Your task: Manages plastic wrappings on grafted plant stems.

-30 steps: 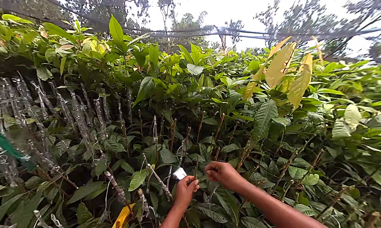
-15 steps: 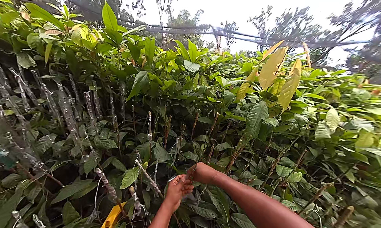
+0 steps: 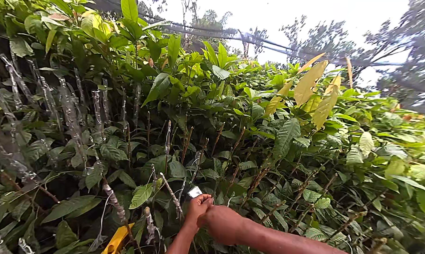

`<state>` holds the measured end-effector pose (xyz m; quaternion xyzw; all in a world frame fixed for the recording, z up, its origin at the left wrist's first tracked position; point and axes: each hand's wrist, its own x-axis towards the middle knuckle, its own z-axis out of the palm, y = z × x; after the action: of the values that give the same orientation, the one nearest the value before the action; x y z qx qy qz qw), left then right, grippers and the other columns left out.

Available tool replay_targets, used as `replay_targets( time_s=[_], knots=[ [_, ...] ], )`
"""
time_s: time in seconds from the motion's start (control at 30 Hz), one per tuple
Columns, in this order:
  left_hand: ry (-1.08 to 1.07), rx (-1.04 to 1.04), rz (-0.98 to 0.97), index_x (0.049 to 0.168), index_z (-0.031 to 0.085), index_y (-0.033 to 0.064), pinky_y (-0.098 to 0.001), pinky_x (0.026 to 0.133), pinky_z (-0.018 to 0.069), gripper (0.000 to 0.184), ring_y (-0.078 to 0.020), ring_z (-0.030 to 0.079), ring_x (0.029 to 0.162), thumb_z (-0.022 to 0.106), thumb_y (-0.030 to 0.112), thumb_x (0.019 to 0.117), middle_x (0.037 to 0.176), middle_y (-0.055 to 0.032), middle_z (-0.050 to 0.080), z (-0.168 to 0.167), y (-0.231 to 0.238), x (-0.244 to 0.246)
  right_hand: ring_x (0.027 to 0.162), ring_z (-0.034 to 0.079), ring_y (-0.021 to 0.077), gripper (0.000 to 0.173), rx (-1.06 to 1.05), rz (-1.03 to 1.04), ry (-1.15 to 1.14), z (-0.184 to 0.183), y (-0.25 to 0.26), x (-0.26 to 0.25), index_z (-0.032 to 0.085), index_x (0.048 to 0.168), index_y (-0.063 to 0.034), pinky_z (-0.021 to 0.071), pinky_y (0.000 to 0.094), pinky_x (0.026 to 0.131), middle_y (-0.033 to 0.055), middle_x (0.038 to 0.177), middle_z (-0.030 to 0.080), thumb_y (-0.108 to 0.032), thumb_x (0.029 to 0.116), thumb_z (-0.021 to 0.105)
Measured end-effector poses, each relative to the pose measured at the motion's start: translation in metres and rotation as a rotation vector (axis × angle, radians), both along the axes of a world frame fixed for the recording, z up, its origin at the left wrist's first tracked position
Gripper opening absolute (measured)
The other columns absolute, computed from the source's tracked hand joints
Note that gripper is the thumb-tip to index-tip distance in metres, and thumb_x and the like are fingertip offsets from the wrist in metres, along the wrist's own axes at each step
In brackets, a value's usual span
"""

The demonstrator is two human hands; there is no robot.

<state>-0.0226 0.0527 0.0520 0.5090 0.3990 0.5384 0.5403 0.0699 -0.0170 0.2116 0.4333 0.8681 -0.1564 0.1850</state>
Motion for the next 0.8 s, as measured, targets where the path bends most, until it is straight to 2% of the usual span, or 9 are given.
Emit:
replay_targets(
  time_s=[0.07,0.1,0.2,0.33,0.5,0.6,0.67,0.73,0.8],
  knots=[
    [0.063,0.144,-0.056,0.106,0.072,-0.0008,-0.0328,0.083,0.0577,0.019,-0.0112,0.069,0.083,0.06,0.011,0.0965,0.089,-0.0069,0.073,-0.003,-0.014,0.008,0.088,0.071,0.0396,0.022,-0.118,-0.041,0.058,0.009,0.018,-0.003,0.073,0.116,-0.003,0.0544,0.064,0.081,0.0222,0.099,0.073,-0.013,0.1001,0.061],
    [0.136,0.244,-0.054,0.105,0.069,-0.0005,-0.0317,0.085,0.0583,0.018,-0.0107,0.07,0.084,0.062,0.011,0.0926,0.088,-0.0052,0.073,-0.006,-0.019,0.011,0.082,0.071,0.0351,0.025,-0.179,-0.107,0.109,0.018,0.032,-0.001,0.072,0.12,-0.0028,0.0557,0.0593,0.076,0.0205,0.098,0.073,-0.014,0.1019,0.058],
    [0.403,0.242,-0.226,0.114,0.075,0.0021,-0.0356,0.103,0.0541,0.024,-0.0137,0.07,0.109,0.07,0.017,0.0956,0.116,-0.0073,0.075,-0.006,-0.02,0.001,0.093,0.07,0.0264,0.035,-0.239,-0.26,0.196,0.036,0.081,0.025,0.056,0.141,-0.0067,0.0557,0.0469,0.077,0.0161,0.121,0.07,-0.023,0.1097,0.049],
    [0.079,0.027,-0.124,0.1,0.071,-0.0031,-0.0362,0.085,0.062,0.016,-0.0181,0.074,0.086,0.077,0.004,0.0872,0.095,-0.0111,0.075,-0.006,-0.015,-0.03,0.116,0.062,0.0499,0.034,0.126,-0.146,-0.319,0.017,0.085,0.044,0.063,0.132,-0.0079,0.0492,0.0734,0.089,0.0272,0.122,0.066,-0.015,0.0988,0.063],
    [-0.057,-0.085,0.091,0.098,0.069,-0.0064,-0.0337,0.07,0.0626,0.013,-0.0176,0.072,0.07,0.075,-0.001,0.0881,0.083,-0.0125,0.073,0.008,-0.012,-0.029,0.109,0.066,0.0487,0.03,0.131,-0.055,-0.182,0.017,0.022,0.007,0.066,0.126,-0.0067,0.0503,0.071,0.089,0.0264,0.113,0.069,-0.008,0.0969,0.062],
    [0.247,0.119,0.063,0.107,0.07,-0.0049,-0.0356,0.085,0.0579,0.021,-0.0157,0.07,0.087,0.067,0.009,0.0916,0.096,-0.012,0.072,0.009,-0.023,-0.017,0.098,0.07,0.039,0.024,-0.07,-0.045,0.232,0.033,0.021,-0.011,0.071,0.12,-0.003,0.0535,0.0628,0.088,0.022,0.108,0.072,-0.011,0.0993,0.063],
    [0.463,0.231,-0.108,0.104,0.073,-0.002,-0.0385,0.088,0.0602,0.019,-0.0175,0.073,0.089,0.071,0.013,0.0918,0.098,-0.0109,0.074,0.01,-0.025,-0.017,0.096,0.069,0.0285,0.031,-0.164,-0.176,0.365,0.053,0.054,0.008,0.062,0.133,-0.0017,0.0553,0.0493,0.082,0.0185,0.119,0.07,-0.016,0.1064,0.055],
    [0.367,0.215,-0.191,0.102,0.073,-0.0005,-0.0353,0.087,0.0615,0.015,-0.0161,0.074,0.087,0.073,0.012,0.0928,0.099,-0.0097,0.075,0.006,-0.022,-0.028,0.111,0.067,0.0337,0.035,0.03,-0.183,0.093,0.058,0.077,0.028,0.057,0.138,-0.0022,0.0545,0.0563,0.09,0.0202,0.127,0.067,-0.013,0.1049,0.055],
    [0.064,0.086,-0.098,0.103,0.069,-0.0044,-0.0348,0.076,0.0646,0.016,-0.0188,0.074,0.077,0.075,0.003,0.0902,0.093,-0.012,0.075,0.009,-0.018,-0.04,0.113,0.063,0.0471,0.037,0.221,-0.122,-0.145,0.048,0.053,0.019,0.061,0.131,-0.0031,0.0502,0.0684,0.09,0.0266,0.117,0.067,-0.007,0.094,0.065]
  ],
)
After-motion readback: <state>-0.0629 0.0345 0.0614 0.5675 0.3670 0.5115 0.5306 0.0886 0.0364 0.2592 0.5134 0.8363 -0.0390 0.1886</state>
